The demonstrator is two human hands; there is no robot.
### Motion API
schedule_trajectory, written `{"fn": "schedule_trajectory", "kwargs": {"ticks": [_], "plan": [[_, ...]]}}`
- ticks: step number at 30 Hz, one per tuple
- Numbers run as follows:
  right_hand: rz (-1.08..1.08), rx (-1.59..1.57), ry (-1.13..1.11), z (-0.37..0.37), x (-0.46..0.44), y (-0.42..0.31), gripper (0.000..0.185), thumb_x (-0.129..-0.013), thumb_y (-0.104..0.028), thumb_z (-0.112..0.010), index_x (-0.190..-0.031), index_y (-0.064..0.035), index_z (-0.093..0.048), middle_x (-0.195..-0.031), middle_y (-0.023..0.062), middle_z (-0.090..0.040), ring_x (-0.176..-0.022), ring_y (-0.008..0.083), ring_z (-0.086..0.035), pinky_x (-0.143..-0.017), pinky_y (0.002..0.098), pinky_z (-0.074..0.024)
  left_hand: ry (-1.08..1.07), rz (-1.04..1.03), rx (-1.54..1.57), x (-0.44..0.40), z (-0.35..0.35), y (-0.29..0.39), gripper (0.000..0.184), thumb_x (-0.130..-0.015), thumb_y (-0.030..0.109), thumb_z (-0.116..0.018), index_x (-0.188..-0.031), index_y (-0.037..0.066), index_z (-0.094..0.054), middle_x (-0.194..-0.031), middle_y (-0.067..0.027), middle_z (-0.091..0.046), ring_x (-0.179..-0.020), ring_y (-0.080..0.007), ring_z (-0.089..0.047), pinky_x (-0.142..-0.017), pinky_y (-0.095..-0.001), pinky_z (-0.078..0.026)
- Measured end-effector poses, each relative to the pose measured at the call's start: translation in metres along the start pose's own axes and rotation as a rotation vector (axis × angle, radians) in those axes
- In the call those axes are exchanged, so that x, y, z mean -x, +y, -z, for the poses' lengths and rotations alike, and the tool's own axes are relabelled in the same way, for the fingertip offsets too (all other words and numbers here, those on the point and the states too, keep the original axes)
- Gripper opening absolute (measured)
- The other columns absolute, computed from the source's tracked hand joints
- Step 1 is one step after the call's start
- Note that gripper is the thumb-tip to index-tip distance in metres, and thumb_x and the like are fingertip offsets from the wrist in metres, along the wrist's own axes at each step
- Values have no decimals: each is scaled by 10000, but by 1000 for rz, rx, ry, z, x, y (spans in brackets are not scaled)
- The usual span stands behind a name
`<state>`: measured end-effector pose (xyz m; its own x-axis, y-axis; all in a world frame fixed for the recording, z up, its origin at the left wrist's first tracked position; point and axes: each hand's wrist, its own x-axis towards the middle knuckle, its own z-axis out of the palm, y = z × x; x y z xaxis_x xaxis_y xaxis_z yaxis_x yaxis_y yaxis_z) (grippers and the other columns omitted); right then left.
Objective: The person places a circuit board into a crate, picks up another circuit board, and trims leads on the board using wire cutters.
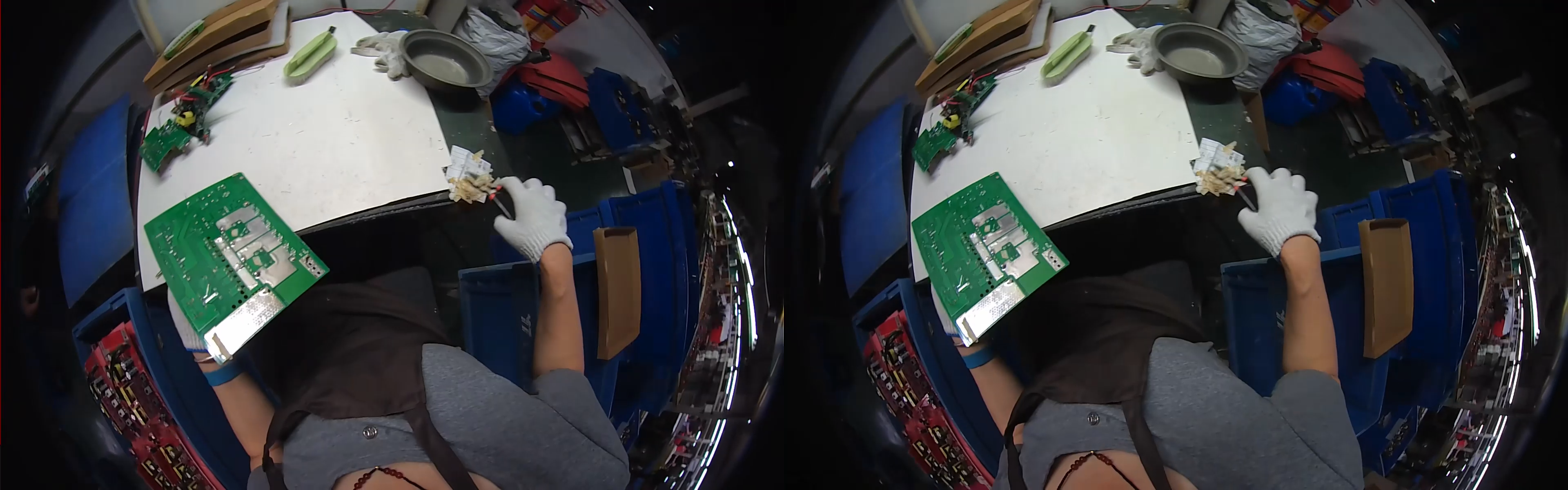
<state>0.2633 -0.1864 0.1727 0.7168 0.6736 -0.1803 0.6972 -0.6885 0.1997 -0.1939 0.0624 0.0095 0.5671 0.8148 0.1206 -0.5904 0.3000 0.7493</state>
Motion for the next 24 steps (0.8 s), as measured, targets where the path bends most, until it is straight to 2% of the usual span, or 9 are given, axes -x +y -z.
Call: {"fn": "schedule_trajectory", "kwargs": {"ticks": [2,4,5,7,9,10,12,15,24], "plan": [[-29,131,4,-6,-10,5,518,-786,-338,-697,-1280,-214,-601,-1213,139,-613,-1163,362,-579,-913,521,-506,342,-24,-186,-4,-39,2,297,-1075,182,-444,-1251,-7,-591,-1118,-121,-680,-911,-200,-685,-761,-325,-612],[-82,121,-3,-26,-24,17,519,-785,-341,-716,-1279,-223,-608,-1222,129,-612,-1189,361,-578,-922,524,-513,322,-36,-161,-2,-41,2,266,-1076,195,-444,-1157,21,-628,-1025,-86,-687,-845,-176,-670,-721,-302,-586],[-87,161,-19,-15,-21,11,522,-787,-332,-712,-1288,-233,-606,-1231,127,-608,-1180,360,-582,-920,518,-515,306,85,172,-8,-77,15,275,-1078,221,-447,-1139,33,-639,-1005,-72,-688,-832,-164,-667,-720,-297,-579],[-117,105,82,-9,-17,2,521,-786,-323,-716,-1287,-236,-605,-1150,118,-609,-1119,362,-587,-866,510,-522,417,50,99,-9,-75,10,313,-1079,293,-475,-1144,37,-642,-1004,-75,-694,-832,-164,-672,-731,-294,-577],[51,-36,271,-8,-4,-19,507,-786,-253,-716,-1281,-231,-610,-1111,114,-613,-1078,362,-586,-839,494,-519,287,81,358,-12,-81,12,354,-1077,327,-483,-1181,25,-636,-1063,-100,-708,-890,-190,-700,-760,-314,-613],[261,-158,386,-6,4,-36,520,-770,-180,-721,-1278,-219,-615,-1081,114,-617,-1041,360,-583,-855,476,-498,336,131,408,-15,-80,12,372,-1074,340,-489,-1199,20,-631,-1084,-111,-709,-910,-202,-707,-769,-324,-620],[642,-399,410,2,21,-77,535,-743,-158,-734,-1266,-162,-624,-1080,128,-616,-1056,352,-569,-911,451,-454,364,190,498,-18,-77,9,422,-1061,379,-504,-1234,13,-620,-1118,-138,-709,-945,-233,-720,-790,-361,-634],[877,-518,333,6,45,-126,592,-708,-178,-776,-1284,-178,-639,-1075,95,-605,-1043,307,-573,-916,426,-431,359,194,484,-18,-81,9,440,-1058,392,-496,-1245,11,-611,-1128,-156,-703,-951,-252,-725,-789,-400,-641],[935,-406,359,20,59,-158,620,-730,-255,-804,-1319,-189,-620,-1064,65,-600,-989,280,-572,-831,427,-442,411,184,453,-17,-89,7,447,-1066,394,-485,-1257,6,-601,-1138,-163,-696,-948,-244,-729,-779,-363,-645]]}}
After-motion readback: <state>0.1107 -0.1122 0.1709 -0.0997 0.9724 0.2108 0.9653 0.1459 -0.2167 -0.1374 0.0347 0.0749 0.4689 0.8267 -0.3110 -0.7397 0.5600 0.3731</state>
